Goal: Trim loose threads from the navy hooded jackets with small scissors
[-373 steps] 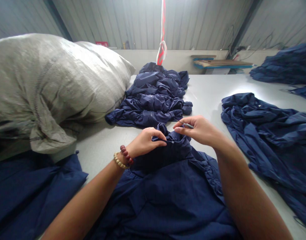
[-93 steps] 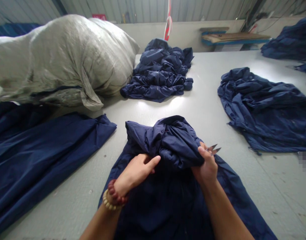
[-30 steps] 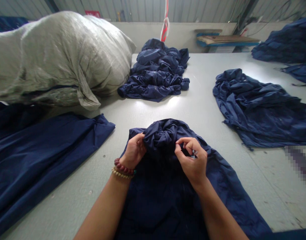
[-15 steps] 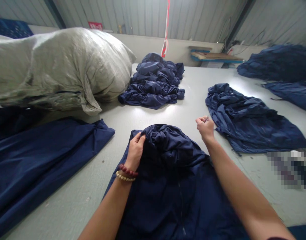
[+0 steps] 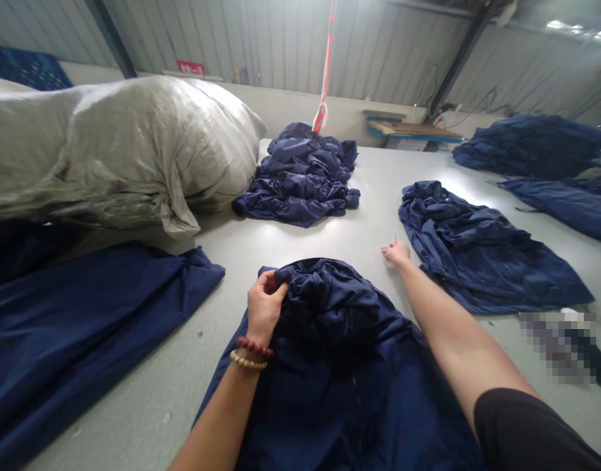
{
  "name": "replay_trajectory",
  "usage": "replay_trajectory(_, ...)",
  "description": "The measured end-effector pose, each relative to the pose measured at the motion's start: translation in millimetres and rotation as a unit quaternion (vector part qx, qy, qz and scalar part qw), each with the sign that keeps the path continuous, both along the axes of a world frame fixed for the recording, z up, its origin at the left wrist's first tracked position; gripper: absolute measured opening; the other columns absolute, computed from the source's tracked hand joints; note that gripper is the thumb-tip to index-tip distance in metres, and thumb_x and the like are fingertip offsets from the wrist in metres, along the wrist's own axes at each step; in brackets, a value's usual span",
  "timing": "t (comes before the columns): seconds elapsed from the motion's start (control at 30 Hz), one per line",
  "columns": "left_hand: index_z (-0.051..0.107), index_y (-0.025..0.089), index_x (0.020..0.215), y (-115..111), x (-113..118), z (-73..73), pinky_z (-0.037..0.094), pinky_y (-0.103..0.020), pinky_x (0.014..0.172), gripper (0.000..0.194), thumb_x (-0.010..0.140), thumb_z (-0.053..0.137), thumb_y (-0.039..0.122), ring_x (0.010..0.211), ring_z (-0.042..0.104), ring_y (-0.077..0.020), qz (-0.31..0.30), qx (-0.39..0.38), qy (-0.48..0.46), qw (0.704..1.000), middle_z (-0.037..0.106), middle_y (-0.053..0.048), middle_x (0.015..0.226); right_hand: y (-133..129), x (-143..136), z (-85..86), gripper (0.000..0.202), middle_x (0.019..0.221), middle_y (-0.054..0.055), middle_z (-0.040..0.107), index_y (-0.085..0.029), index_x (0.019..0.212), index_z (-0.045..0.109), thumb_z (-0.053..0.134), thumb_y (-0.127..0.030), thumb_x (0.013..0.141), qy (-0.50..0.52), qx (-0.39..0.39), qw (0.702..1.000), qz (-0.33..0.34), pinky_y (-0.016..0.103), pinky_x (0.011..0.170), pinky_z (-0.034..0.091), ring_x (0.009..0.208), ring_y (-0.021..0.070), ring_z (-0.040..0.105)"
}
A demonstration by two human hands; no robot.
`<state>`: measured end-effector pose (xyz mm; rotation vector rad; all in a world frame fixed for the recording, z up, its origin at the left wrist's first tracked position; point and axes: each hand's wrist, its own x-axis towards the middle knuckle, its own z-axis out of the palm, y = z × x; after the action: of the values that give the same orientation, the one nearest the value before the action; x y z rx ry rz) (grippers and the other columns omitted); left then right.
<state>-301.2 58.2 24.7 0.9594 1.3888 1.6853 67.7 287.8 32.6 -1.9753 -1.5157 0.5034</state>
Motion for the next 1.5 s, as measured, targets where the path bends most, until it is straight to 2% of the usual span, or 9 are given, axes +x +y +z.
replay_trajectory(0.23, 0.072, 0.018, 0.1, -2, 1, 5.0, 0.056, -0.028, 0.081, 0.025, 0.08, 0.079, 0.03, 0.084, 0.072, -0.0171, -0.015, 0.016, 0.013, 1.0, 0.077, -0.003, 0.092, -32, -5, 16.5, 0.031, 0.118, 0.01, 0.072, -0.015, 0.119, 0.067, 0.07, -0.042, 0.102, 0.105, -0.019, 0.994, 0.02, 0.038, 0.081, 0.063, 0.094, 0.0203, 0.072)
replay_trajectory(0.4, 0.072, 0.018, 0.105, -3, 1, 21.5, 0.054, -0.027, 0.073, 0.028, 0.081, 0.077, 0.032, 0.079, 0.071, -0.0175, -0.078, 0.024, 0.04, 0.996, 0.077, -0.004, 0.09, -88, -39, 17.6, 0.053, 0.079, 0.005, 0.072, -0.024, 0.072, 0.043, 0.083, -0.056, 0.084, 0.192, -0.048, 0.966, 0.168, 0.028, 0.055, 0.055, 0.064, 0.0167, 0.066)
replay_trajectory(0.63, 0.076, 0.021, 0.095, -8, 5, 37.9, 0.033, -0.025, 0.059, 0.015, 0.08, 0.072, 0.024, 0.058, 0.046, -0.0133, -0.018, 0.024, 0.172, 0.985, 0.055, 0.005, 0.063, -151, -48, 39.5, 0.063, 0.069, -0.005, 0.058, -0.025, 0.069, 0.037, 0.093, -0.054, 0.062, 0.203, 0.004, 0.935, 0.291, 0.027, 0.061, 0.047, 0.062, 0.0134, 0.053)
replay_trajectory(0.73, 0.077, 0.024, 0.098, -17, 0, 57.2, 0.031, -0.028, 0.063, 0.021, 0.082, 0.067, 0.014, 0.06, 0.045, -0.0162, 0.021, 0.036, 0.3, 0.953, 0.052, 0.004, 0.064, -153, -41, 54.7, 0.057, 0.066, -0.006, 0.051, -0.026, 0.068, 0.035, 0.088, -0.045, 0.066, 0.174, 0.082, 0.946, 0.261, 0.027, 0.063, 0.042, 0.063, 0.0134, 0.047)
replay_trajectory(0.83, 0.073, 0.024, 0.104, -18, -11, 89.2, 0.031, -0.031, 0.067, 0.034, 0.081, 0.059, 0.004, 0.071, 0.054, -0.02, 0.072, 0.045, 0.468, 0.88, 0.063, -0.001, 0.081, -148, -34, 78.9, 0.044, 0.066, -0.006, 0.046, -0.026, 0.068, 0.034, 0.078, -0.03, 0.072, 0.13, 0.173, 0.955, 0.201, 0.028, 0.065, 0.037, 0.065, 0.0141, 0.041)
replay_trajectory(1.03, 0.058, 0.022, 0.091, 6, -33, 139.3, 0.034, -0.031, 0.07, 0.025, 0.077, 0.059, 0.001, 0.072, 0.05, -0.0188, 0.118, 0.078, 0.521, 0.841, 0.058, -0.001, 0.081, -142, -34, 127.2, 0.031, 0.067, -0.003, 0.044, -0.026, 0.07, 0.037, 0.064, -0.018, 0.082, 0.004, 0.341, 0.928, 0.148, 0.032, 0.07, 0.034, 0.067, 0.0173, 0.039)
replay_trajectory(1.2, 0.054, 0.021, 0.085, -27, -44, 100.2, 0.043, -0.029, 0.078, 0.019, 0.081, 0.055, 0.003, 0.086, 0.055, -0.0189, -0.045, 0.144, 0.551, 0.82, 0.058, -0.005, 0.095, -182, -27, 82.5, 0.027, 0.084, 0.001, 0.055, -0.026, 0.075, 0.04, 0.061, -0.022, 0.092, -0.019, 0.373, 0.892, 0.253, 0.031, 0.078, 0.041, 0.078, 0.0192, 0.051)
replay_trajectory(1.37, 0.063, 0.022, 0.089, -78, -62, 43.6, 0.047, -0.028, 0.08, 0.024, 0.081, 0.06, 0.0, 0.091, 0.059, -0.0187, -0.269, 0.152, 0.64, 0.704, 0.066, -0.004, 0.099, -236, -1, 10.6, 0.015, 0.085, 0.002, 0.061, -0.026, 0.081, 0.057, 0.055, -0.014, 0.089, -0.038, 0.243, 0.879, 0.409, 0.029, 0.07, 0.045, 0.072, 0.0189, 0.057)
replay_trajectory(1.5, 0.064, 0.021, 0.096, -85, -65, 29.7, 0.048, -0.032, 0.082, 0.017, 0.09, 0.062, 0.006, 0.098, 0.059, -0.0218, -0.295, 0.128, 0.692, 0.647, 0.066, -0.006, 0.104, -244, 9, -5.4, 0.016, 0.086, 0.002, 0.063, -0.026, 0.08, 0.058, 0.053, -0.015, 0.091, -0.04, 0.234, 0.877, 0.418, 0.03, 0.071, 0.047, 0.074, 0.0194, 0.059)
